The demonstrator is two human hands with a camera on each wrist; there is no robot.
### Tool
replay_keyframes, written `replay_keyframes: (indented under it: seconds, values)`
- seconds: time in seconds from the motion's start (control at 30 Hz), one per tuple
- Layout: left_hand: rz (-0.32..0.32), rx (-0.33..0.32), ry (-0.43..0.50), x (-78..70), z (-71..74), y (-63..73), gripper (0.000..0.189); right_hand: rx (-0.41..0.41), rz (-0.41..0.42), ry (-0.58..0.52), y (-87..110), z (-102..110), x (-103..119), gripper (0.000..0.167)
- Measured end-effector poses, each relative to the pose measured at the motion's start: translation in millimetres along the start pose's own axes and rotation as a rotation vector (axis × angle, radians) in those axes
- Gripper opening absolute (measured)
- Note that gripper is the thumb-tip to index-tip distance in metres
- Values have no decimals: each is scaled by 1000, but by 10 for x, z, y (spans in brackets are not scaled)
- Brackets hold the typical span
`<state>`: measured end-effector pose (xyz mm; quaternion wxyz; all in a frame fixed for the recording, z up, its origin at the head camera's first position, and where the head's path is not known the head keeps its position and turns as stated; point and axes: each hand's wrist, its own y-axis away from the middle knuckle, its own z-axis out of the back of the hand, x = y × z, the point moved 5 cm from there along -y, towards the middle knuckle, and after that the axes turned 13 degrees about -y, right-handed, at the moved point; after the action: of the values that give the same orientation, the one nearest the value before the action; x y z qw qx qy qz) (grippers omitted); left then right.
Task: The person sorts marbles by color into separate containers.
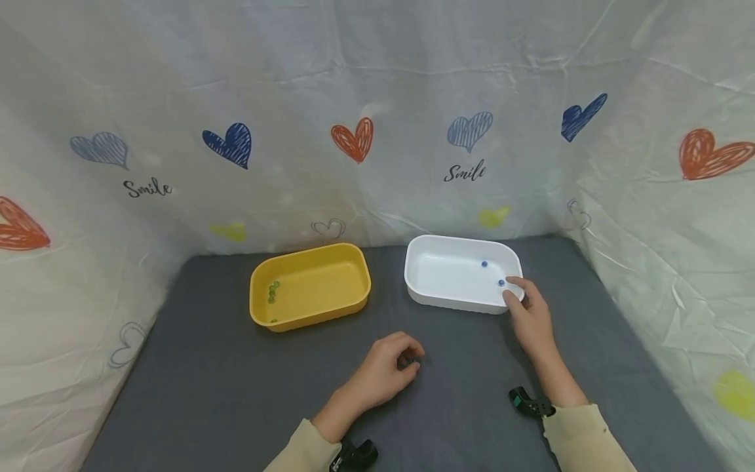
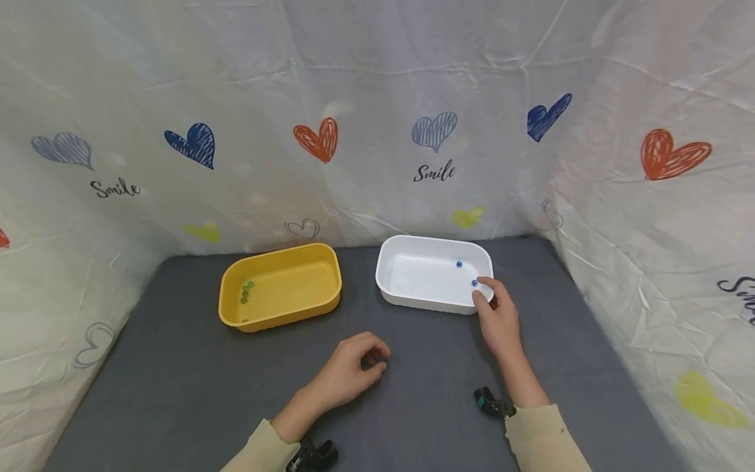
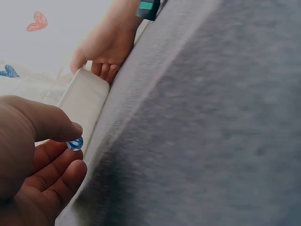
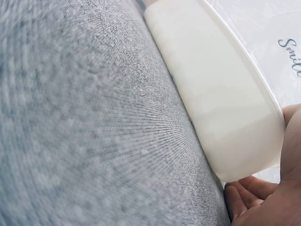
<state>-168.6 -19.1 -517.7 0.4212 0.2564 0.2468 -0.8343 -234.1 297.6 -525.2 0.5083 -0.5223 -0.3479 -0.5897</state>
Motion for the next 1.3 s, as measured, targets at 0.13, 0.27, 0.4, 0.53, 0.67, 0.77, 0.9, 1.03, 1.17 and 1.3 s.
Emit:
replay_keyframes:
  seconds: [0.13, 0.27, 0.4, 0.53, 0.67, 0.77, 0.9, 1.03, 1.17, 1.3]
  values:
    - [-10, -26, 9, -29, 49, -96, 17, -6, 6, 4, -9, 3, 2, 43]
    - [-22, -50, 9, -72, 90, -207, 16, -13, 2, 11, -18, 8, 10, 43]
    - [-28, -62, 10, -125, 104, -315, 16, -12, -4, 3, -17, 21, 21, 43]
    - [-41, -64, 18, -179, 98, -412, 16, -16, -12, -1, 0, 43, 21, 42]
    - [-53, -66, 25, -214, 114, -495, 15, -11, -12, 21, 16, 43, 18, 43]
    - [-58, -78, 25, -225, 159, -565, 15, -9, -8, 29, 19, 33, 22, 44]
    - [-58, -99, 23, -222, 238, -668, 16, -10, -10, 18, 15, 20, 15, 43]
    - [-46, -135, 21, -193, 318, -783, 14, -11, -14, 8, 9, 9, -4, 43]
    - [-10, -178, 6, -157, 388, -900, 13, -14, -9, 8, -3, 0, -16, 42]
    - [21, -187, -18, -135, 401, -1006, 14, -20, -6, 6, -10, -6, -24, 41]
